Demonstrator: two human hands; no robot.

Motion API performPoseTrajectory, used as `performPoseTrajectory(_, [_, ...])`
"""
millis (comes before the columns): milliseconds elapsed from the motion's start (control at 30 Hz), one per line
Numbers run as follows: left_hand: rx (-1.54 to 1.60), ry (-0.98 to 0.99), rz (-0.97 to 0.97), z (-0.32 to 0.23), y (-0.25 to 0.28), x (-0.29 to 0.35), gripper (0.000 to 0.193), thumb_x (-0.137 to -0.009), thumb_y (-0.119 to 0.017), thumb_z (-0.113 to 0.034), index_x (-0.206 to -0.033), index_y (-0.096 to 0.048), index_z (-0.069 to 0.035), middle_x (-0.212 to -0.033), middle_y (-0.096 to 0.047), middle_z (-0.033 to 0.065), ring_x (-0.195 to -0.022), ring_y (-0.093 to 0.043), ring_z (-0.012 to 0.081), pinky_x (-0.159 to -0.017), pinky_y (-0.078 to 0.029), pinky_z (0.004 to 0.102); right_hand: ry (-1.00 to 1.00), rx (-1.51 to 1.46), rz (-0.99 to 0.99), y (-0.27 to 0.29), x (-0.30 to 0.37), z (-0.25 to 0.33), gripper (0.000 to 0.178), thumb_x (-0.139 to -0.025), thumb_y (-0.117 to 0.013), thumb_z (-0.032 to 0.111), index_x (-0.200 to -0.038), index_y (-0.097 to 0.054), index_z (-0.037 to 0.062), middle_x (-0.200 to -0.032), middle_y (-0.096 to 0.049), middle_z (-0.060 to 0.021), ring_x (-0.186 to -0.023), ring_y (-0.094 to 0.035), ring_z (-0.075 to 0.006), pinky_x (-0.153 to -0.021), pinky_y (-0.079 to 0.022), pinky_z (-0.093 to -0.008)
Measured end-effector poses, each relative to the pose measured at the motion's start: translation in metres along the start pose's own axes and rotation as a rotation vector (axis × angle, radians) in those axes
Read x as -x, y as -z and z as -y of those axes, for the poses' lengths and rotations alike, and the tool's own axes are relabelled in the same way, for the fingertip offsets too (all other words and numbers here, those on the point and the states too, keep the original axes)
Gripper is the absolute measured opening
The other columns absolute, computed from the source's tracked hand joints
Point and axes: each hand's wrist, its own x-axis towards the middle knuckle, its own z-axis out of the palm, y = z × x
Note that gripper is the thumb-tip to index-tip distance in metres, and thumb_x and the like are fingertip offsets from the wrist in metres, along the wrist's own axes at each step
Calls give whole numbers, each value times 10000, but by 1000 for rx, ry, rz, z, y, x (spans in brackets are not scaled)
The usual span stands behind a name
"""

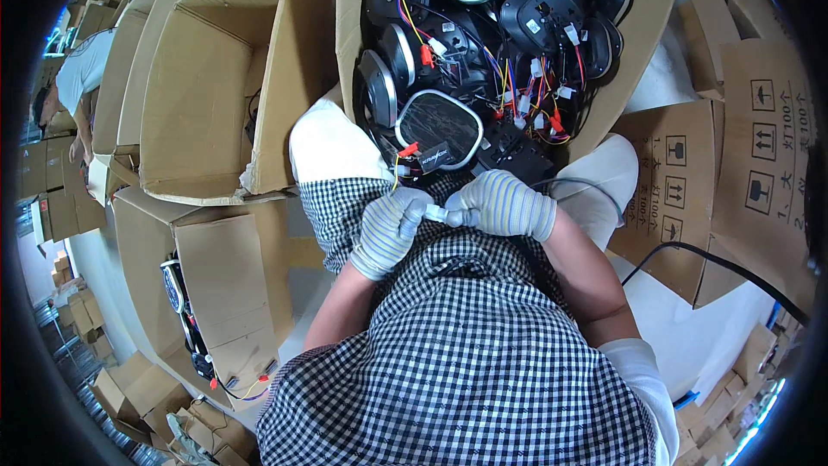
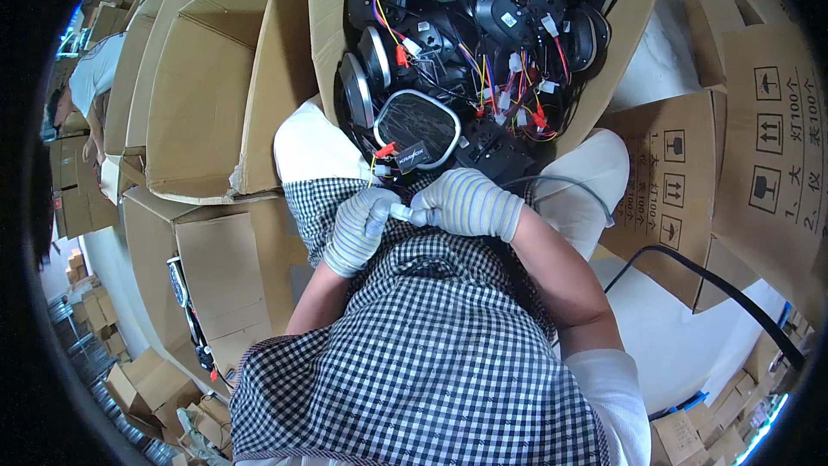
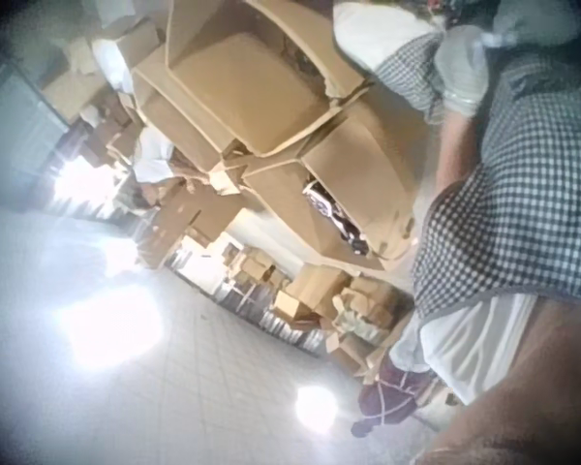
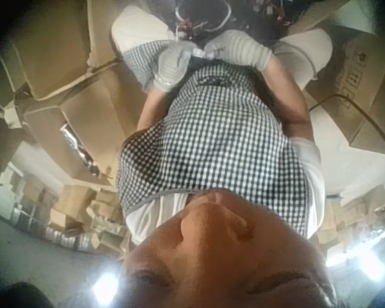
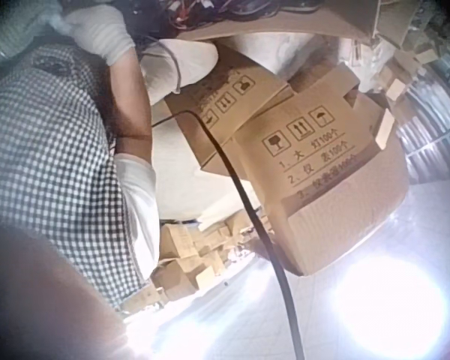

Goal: The person assembles electronic display units by connecting wiring harnesses to them, taking the units from cardboard boxes by hand.

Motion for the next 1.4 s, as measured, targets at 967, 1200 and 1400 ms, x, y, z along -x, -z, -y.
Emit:
performPoseTrajectory(967, [-28,91,329,11,-11,11,306,-879,-539,-365,-961,-647,-91,-961,-643,123,-885,-615,316,-781,-480,417,57,-93,-256,-46,8,5,214,-882,-547,212,-856,-672,40,-794,-640,-159,-708,-623,-326,-638,-484,-399])
performPoseTrajectory(1200, [-99,0,138,-7,-13,21,305,-751,-609,-353,-822,-615,-56,-774,-605,159,-757,-595,348,-679,-467,444,48,-14,-215,-39,23,0,452,-924,-473,381,-851,-637,-33,-751,-624,-214,-679,-601,-381,-636,-465,-432])
performPoseTrajectory(1400, [-232,274,188,-10,-8,16,220,-706,-607,-252,-841,-608,-79,-746,-628,139,-701,-622,345,-628,-480,446,167,330,-243,-25,3,9,396,-918,-495,321,-828,-638,-38,-717,-622,-189,-621,-585,-341,-586,-448,-411])
